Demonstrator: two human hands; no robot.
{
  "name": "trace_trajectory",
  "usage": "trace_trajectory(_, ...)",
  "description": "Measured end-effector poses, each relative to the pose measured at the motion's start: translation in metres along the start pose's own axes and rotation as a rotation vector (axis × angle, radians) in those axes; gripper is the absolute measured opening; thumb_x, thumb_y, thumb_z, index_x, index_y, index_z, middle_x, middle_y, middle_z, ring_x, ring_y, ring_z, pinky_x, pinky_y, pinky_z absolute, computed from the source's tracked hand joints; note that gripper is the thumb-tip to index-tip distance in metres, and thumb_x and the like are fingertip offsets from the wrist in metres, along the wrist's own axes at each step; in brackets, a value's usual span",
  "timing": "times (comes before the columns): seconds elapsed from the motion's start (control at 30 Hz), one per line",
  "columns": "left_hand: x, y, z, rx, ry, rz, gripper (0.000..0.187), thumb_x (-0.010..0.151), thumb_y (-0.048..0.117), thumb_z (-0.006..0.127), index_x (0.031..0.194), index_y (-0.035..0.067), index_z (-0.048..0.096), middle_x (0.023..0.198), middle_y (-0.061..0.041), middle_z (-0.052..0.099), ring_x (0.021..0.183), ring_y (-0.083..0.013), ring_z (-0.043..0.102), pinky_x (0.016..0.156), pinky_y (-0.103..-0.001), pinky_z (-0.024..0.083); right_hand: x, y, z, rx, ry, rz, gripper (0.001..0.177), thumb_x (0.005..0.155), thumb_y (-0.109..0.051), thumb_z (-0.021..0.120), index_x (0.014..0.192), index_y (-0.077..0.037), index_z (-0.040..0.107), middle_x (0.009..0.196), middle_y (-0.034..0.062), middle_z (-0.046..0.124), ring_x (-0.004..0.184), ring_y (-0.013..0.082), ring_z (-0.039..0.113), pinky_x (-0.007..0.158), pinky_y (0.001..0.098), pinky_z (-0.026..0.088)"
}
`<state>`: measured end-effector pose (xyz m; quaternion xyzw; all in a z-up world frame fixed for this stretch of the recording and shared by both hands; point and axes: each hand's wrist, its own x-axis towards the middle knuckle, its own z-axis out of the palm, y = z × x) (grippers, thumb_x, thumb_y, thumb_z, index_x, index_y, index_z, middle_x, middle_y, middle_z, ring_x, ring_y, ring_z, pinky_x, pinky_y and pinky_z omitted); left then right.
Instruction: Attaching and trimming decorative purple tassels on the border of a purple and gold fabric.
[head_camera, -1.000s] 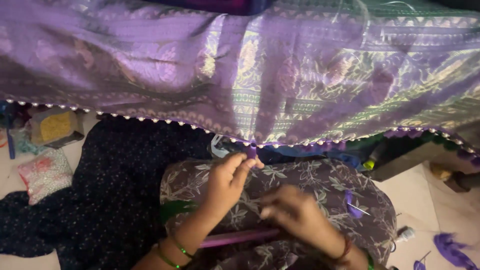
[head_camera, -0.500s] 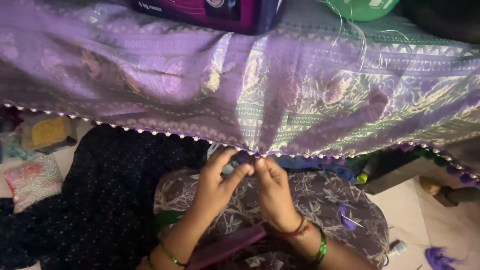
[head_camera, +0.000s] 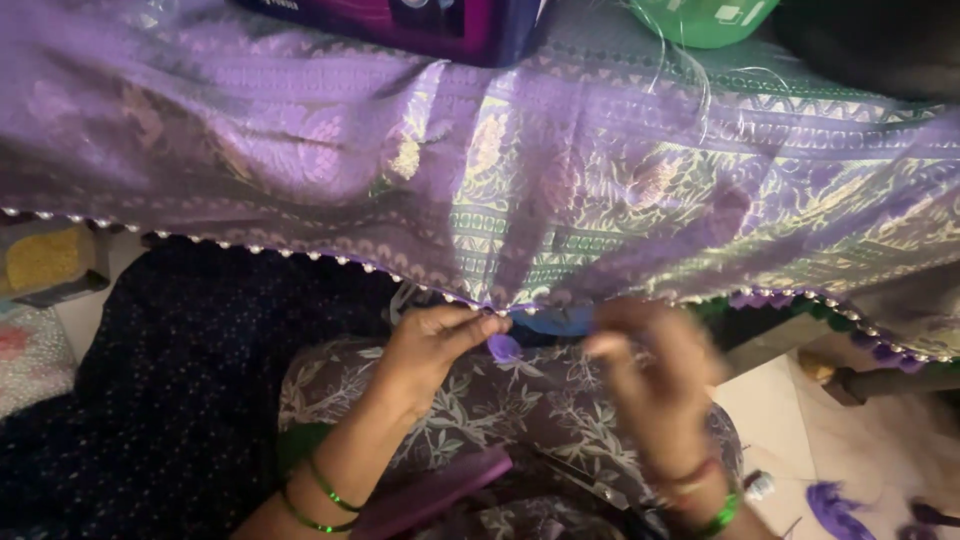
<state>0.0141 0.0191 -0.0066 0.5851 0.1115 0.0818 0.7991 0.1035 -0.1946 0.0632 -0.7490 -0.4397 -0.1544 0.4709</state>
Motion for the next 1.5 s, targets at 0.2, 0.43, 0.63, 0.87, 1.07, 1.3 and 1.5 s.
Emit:
trace_trajectory(0.2,-0.004,-0.004,0.009,0.031,0.076,0.100,0.021,0.090,0.015,0.076,0.101,-0.002,0.080,0.098,-0.011,0.081,0.092,-0.0137,0.073,0.088,-0.028,0.054,0.080,-0.033,-0.040,-0.422,0.381,-0.138,0.013,0.100,-0.008,0.080,0.102,0.001,0.071,0.093,0.0098,0.064,0.070,0.0156,0.057,0.060,0.0274,0.045)
trace_trajectory(0.43,-0.012,0.014,0.007,0.266,0.134,0.150,0.020,0.090,0.020,0.078,0.100,0.003,0.083,0.082,-0.005,0.074,0.073,-0.0102,0.061,0.068,-0.026,0.047,0.050,-0.054,0.001,-0.457,0.194,-0.442,0.009,0.086,0.011,0.070,0.089,0.002,0.067,0.079,0.0122,0.056,0.064,0.0226,0.054,0.053,0.0364,0.040)
trace_trajectory(0.63,-0.017,0.024,0.012,0.013,0.045,-0.128,0.022,0.091,0.021,0.074,0.102,0.004,0.082,0.086,-0.005,0.075,0.069,-0.0110,0.059,0.055,-0.026,0.044,0.000,-0.063,0.030,-0.346,-0.117,-0.360,0.027,0.072,0.004,0.070,0.098,-0.002,0.073,0.071,0.0062,0.051,0.060,0.0224,0.057,0.051,0.0386,0.045)
trace_trajectory(0.87,-0.009,0.012,0.020,-0.345,-0.026,-0.145,0.024,0.094,0.018,0.070,0.106,-0.001,0.077,0.098,-0.008,0.078,0.085,-0.0129,0.073,0.060,-0.025,0.050,-0.017,-0.044,0.023,-0.229,-0.194,-0.142,0.025,0.075,0.000,0.075,0.100,-0.007,0.073,0.075,0.0052,0.059,0.064,0.0223,0.064,0.054,0.0362,0.050)
trace_trajectory(1.07,-0.003,-0.011,0.019,-0.444,-0.017,-0.051,0.024,0.096,0.017,0.073,0.106,-0.004,0.078,0.093,-0.009,0.074,0.069,-0.0099,0.061,0.060,-0.023,0.047,-0.030,-0.024,0.027,-0.128,-0.278,0.042,0.013,0.080,-0.004,0.077,0.092,-0.006,0.075,0.075,0.0050,0.065,0.065,0.0216,0.067,0.058,0.0360,0.052)
trace_trajectory(1.3,0.000,-0.007,0.010,-0.536,-0.003,-0.088,0.022,0.094,0.017,0.073,0.104,-0.003,0.076,0.100,-0.009,0.076,0.069,-0.0076,0.059,0.060,-0.021,0.047,-0.018,-0.003,-0.016,0.915,-0.305,0.240,0.011,0.096,-0.009,0.069,0.101,-0.005,0.077,0.115,0.0126,0.072,0.109,0.0304,0.069,0.094,0.0469,0.055)
trace_trajectory(1.5,0.002,-0.007,0.011,-0.568,0.007,-0.103,0.021,0.094,0.017,0.074,0.103,-0.002,0.075,0.104,-0.010,0.076,0.070,-0.0071,0.058,0.061,-0.020,0.047,-0.041,0.049,-0.059,1.606,0.001,0.116,0.015,0.111,-0.018,0.066,0.108,-0.005,0.075,0.106,0.0125,0.075,0.103,0.0226,0.071,0.109,0.0519,0.052)
